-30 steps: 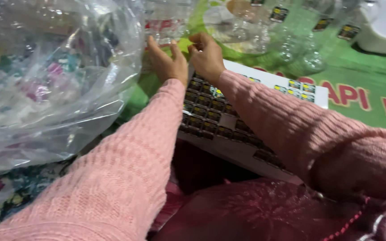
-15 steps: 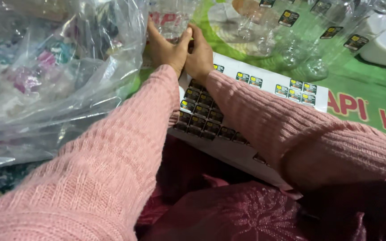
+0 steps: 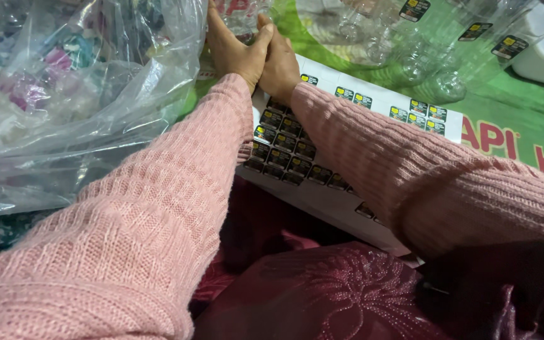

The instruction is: The person repeatedly picks up clear plastic bottles, peels individual labels from a sheet, and applies them to the bottles. Labeled bottles are placed on the table to the right.

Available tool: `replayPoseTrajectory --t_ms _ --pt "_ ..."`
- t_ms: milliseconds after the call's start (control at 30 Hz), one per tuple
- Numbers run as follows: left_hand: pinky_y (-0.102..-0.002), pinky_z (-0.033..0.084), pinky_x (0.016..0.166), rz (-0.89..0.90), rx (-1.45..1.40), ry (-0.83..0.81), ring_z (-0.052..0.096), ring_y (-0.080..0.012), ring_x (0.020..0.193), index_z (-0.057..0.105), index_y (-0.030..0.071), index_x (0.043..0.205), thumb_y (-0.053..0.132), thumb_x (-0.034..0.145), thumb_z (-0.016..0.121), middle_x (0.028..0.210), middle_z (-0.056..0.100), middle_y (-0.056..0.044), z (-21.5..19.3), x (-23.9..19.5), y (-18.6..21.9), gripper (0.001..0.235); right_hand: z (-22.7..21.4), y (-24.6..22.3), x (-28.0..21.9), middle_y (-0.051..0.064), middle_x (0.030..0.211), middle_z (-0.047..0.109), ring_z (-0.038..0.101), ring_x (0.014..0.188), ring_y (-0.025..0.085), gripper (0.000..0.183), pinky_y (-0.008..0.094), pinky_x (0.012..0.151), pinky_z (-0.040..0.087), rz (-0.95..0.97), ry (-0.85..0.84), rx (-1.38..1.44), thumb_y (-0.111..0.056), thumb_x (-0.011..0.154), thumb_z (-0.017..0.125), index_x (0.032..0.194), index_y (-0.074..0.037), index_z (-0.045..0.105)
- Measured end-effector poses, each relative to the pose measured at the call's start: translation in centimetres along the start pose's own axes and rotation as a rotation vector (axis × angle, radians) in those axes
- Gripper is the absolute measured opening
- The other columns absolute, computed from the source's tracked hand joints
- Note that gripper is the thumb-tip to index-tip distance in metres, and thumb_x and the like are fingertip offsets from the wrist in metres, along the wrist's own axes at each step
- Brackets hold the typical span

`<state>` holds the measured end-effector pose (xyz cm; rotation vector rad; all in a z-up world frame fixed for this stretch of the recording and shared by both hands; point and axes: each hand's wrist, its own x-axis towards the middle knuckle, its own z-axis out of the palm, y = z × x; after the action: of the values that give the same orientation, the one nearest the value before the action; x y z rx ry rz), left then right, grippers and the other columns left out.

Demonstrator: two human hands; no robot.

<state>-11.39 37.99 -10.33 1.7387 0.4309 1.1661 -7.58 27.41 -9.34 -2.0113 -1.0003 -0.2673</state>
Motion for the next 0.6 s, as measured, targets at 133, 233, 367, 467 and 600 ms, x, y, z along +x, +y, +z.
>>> replayPoseTrajectory --t_ms 133,233,367,467,600 --pt "-0.046 0.026 0.126 0.071 0.03 0.043 0.028 -0.0411 0.152 0.017 0.004 0.159 0.037 0.078 0.096 0.161 0.029 -0.027 -0.1 0.0 0.0 0.119 0.1 0.3 0.1 0.024 0.151 0.05 0.051 0.139 0.038 0.09 0.043 0.116 0.044 -0.1 0.038 0.117 -0.022 0.09 0.085 0.157 -0.004 0.028" --pt "-0.048 0.027 0.123 0.092 0.069 0.051 0.031 -0.0427 0.148 0.021 0.005 0.158 0.037 0.077 0.097 0.159 0.032 -0.027 -0.4 -0.2 0.5 0.116 -0.1 0.1 0.3 0.025 0.147 0.047 0.049 0.137 0.039 0.092 0.043 0.115 0.044 -0.142 0.081 0.036 -0.02 0.087 0.088 0.155 -0.002 0.029" --pt "-0.045 0.041 0.12 -0.008 0.02 0.01 0.052 -0.0363 0.138 0.036 0.007 0.152 0.037 0.076 0.093 0.148 0.053 -0.02 -0.8 0.0 1.5 0.1 -0.3 -1.0 0.2 0.02 0.14 0.05 0.055 0.129 0.033 0.078 0.039 0.107 0.051 0.073 0.066 0.094 -0.023 0.086 0.089 0.145 -0.004 0.042" --pt "-0.047 0.041 0.109 -0.029 0.05 0.07 0.051 -0.0398 0.128 0.041 0.005 0.145 0.034 0.07 0.097 0.138 0.053 -0.024 -0.9 -0.3 2.1 0.098 -0.5 -1.8 0.3 0.021 0.135 0.051 0.058 0.122 0.031 0.075 0.038 0.102 0.054 0.011 0.106 0.096 -0.018 0.083 0.091 0.138 -0.002 0.042" --pt "-0.045 0.045 0.109 -0.018 0.012 0.069 0.057 -0.036 0.125 0.046 0.004 0.138 0.037 0.066 0.097 0.133 0.061 -0.021 -1.3 -0.2 2.4 0.094 -0.5 -2.3 0.1 0.014 0.119 0.063 0.069 0.103 0.022 0.071 0.033 0.087 0.059 0.103 0.132 0.261 -0.018 0.08 0.09 0.133 -0.003 0.045"
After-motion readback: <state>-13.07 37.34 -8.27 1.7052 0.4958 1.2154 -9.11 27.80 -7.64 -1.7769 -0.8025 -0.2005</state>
